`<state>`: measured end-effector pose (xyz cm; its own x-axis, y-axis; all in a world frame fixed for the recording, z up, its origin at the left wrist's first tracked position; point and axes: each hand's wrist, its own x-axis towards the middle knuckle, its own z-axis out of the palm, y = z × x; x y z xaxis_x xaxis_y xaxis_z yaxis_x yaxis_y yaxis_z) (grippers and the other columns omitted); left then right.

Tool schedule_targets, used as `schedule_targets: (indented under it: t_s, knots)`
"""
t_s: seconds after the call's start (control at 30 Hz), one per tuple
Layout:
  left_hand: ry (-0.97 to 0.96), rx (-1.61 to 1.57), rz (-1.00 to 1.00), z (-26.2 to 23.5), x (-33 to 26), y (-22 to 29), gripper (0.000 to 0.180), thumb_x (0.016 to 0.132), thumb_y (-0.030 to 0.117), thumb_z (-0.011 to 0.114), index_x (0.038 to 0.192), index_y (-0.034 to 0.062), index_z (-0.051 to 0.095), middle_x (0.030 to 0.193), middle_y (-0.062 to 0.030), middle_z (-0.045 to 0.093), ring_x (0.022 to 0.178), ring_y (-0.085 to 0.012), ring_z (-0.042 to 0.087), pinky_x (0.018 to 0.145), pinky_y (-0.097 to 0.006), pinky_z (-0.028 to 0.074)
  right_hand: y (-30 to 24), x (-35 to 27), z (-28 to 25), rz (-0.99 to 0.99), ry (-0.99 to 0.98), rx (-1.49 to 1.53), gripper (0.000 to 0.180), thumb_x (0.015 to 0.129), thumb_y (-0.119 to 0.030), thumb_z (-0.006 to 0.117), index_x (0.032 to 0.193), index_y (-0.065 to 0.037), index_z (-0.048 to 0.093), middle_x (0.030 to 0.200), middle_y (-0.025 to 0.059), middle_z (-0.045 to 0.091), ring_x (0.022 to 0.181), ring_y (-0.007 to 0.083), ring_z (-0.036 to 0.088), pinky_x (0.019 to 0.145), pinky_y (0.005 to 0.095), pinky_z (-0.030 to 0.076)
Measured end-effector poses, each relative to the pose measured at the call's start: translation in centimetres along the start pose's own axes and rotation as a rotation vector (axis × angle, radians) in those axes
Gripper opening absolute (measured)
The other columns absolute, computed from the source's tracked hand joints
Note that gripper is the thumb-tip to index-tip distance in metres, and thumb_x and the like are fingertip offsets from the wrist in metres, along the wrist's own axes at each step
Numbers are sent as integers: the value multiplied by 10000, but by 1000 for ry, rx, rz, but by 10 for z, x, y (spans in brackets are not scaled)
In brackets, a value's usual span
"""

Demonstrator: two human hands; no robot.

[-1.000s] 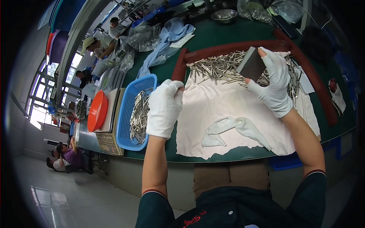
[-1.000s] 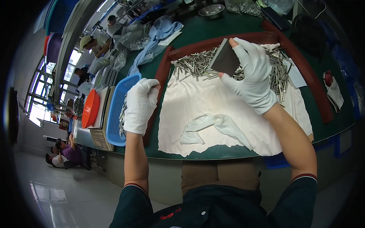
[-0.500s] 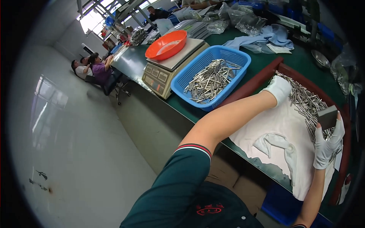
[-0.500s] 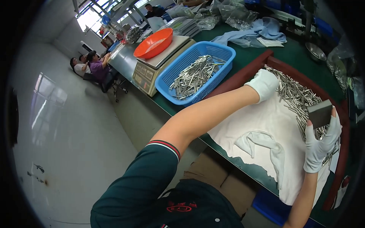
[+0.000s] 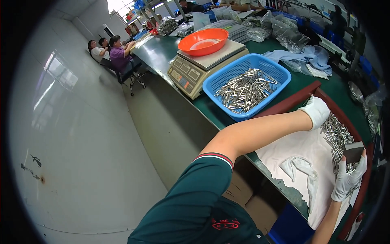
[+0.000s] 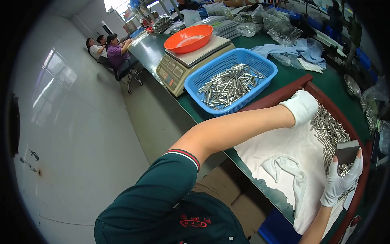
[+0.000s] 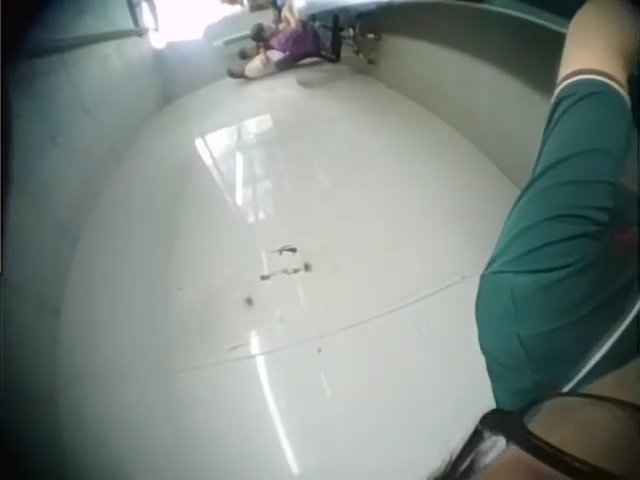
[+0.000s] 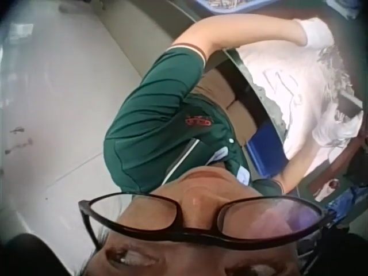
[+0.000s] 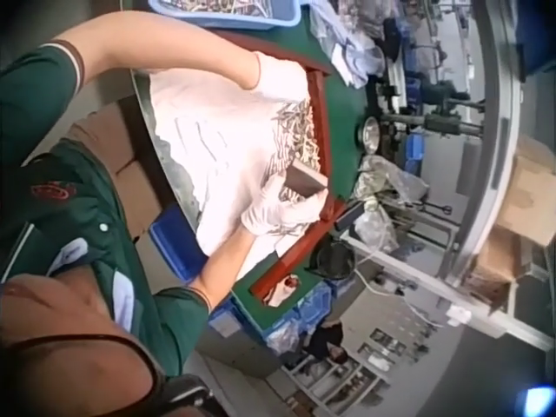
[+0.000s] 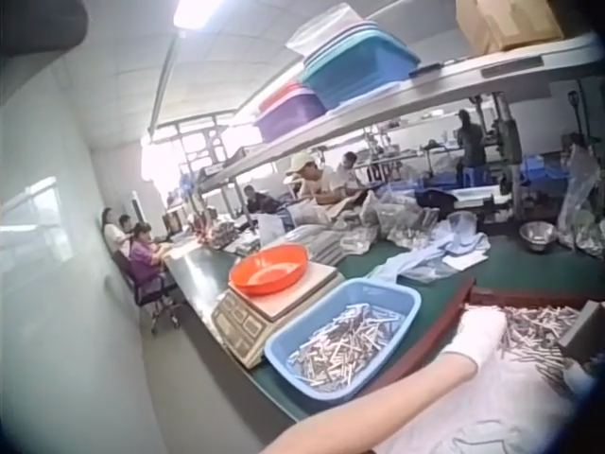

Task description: The recorder is inspecting small metal pins by checking them against a reference block and sorting them.

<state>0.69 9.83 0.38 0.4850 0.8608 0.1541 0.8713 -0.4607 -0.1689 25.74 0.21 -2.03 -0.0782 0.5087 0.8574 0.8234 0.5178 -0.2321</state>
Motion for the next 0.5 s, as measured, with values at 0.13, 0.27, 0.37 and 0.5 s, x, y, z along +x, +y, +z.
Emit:
schedule_targets:
  t_s: [0.13,0.27,0.37,0.5]
  knots:
    - [-84,33,-11,4,-12,10,132,767,156,642,828,107,748,798,-99,722,767,-266,710,609,-396,528,-1,-1,2,16,-27,-10,715,783,-99,774,1417,-40,447,1374,142,522,1224,300,508,1033,382,402]
    - [5,-68,0,-18,-16,11,141,751,198,667,821,110,754,778,-74,717,739,-248,704,578,-383,509,-2,0,0,44,-28,-17,713,783,-89,770,1417,-38,447,1374,147,522,1230,300,503,1041,381,395]
    - [17,6,5,-1,-16,11,129,721,211,694,784,112,747,729,-55,697,706,-233,696,544,-378,480,-6,0,2,6,-11,2,706,787,-72,760,1418,-38,445,1378,152,520,1239,307,499,1052,383,387]
    - [-72,8,30,4,-14,15,126,718,208,686,800,136,749,763,-65,701,748,-238,696,579,-397,497,-2,-1,2,1,-50,-5,696,801,-58,752,1422,-37,438,1400,144,502,1257,297,494,1053,378,398]
